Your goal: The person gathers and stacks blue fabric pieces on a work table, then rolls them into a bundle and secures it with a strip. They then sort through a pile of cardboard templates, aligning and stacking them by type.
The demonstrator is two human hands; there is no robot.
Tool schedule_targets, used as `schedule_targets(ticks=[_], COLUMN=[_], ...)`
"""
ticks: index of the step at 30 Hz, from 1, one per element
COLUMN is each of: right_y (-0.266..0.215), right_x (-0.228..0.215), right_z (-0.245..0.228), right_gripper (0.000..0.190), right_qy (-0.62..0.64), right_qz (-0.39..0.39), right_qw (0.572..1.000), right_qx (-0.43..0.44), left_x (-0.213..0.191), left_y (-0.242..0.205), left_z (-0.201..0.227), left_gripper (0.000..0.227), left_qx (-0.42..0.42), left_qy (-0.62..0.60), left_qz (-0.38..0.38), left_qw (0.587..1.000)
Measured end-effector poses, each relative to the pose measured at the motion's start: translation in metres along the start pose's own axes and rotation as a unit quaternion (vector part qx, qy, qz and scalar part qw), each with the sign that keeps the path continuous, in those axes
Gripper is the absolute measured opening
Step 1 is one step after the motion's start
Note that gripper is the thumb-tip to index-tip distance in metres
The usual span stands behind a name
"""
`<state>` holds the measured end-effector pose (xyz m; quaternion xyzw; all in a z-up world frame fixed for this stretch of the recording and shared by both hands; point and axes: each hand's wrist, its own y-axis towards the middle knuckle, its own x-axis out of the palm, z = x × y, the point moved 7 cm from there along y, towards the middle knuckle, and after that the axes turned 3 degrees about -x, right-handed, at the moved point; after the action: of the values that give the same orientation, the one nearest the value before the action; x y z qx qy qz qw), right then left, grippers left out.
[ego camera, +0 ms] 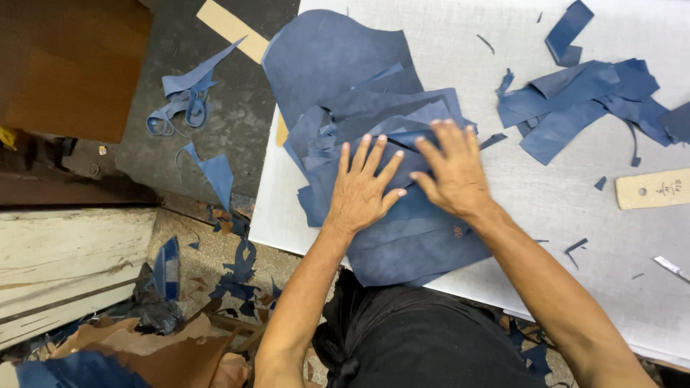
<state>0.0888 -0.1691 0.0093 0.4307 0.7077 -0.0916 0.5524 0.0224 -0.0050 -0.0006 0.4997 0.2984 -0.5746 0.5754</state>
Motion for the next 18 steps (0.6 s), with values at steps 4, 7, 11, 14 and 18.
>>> schedule_targets(ticks=[4, 7, 11, 14, 18], right_y=[0.03, 0.041, 0.063, 0.075, 0.081], right_x=[0.018, 0.017, 0.009, 0.015, -0.014], right_z=[0.007, 0.028, 0.068, 0.082, 0.065], right_gripper=[0.057, 0.03, 0.024, 0.027, 0.043], right_qy=[0.012, 0.025, 0.086, 0.036, 0.07], right_qz=[-0.073, -0.105, -0.164, -0.236, -0.014], right_qw=[0.997, 0.992, 0.98, 0.957, 0.997], right_qx=[-0.029, -0.068, 0.073, 0.163, 0.034], left_x=[0.005, 0.013, 0.015, 0.015, 0.012], left_y=[0.005, -0.001, -0.003, -0.008, 0.003], left_z=[-0.005, -0.003, -0.006, -0.002, 0.004], left_gripper=[0.077, 0.078, 0.083, 0.084, 0.082], left_qx=[0.003, 0.024, 0.034, 0.041, 0.033], left_qy=[0.015, 0.029, 0.041, 0.05, 0.05], left_qz=[-0.027, -0.055, -0.068, -0.073, -0.087], left_qw=[1.0, 0.998, 0.996, 0.995, 0.994])
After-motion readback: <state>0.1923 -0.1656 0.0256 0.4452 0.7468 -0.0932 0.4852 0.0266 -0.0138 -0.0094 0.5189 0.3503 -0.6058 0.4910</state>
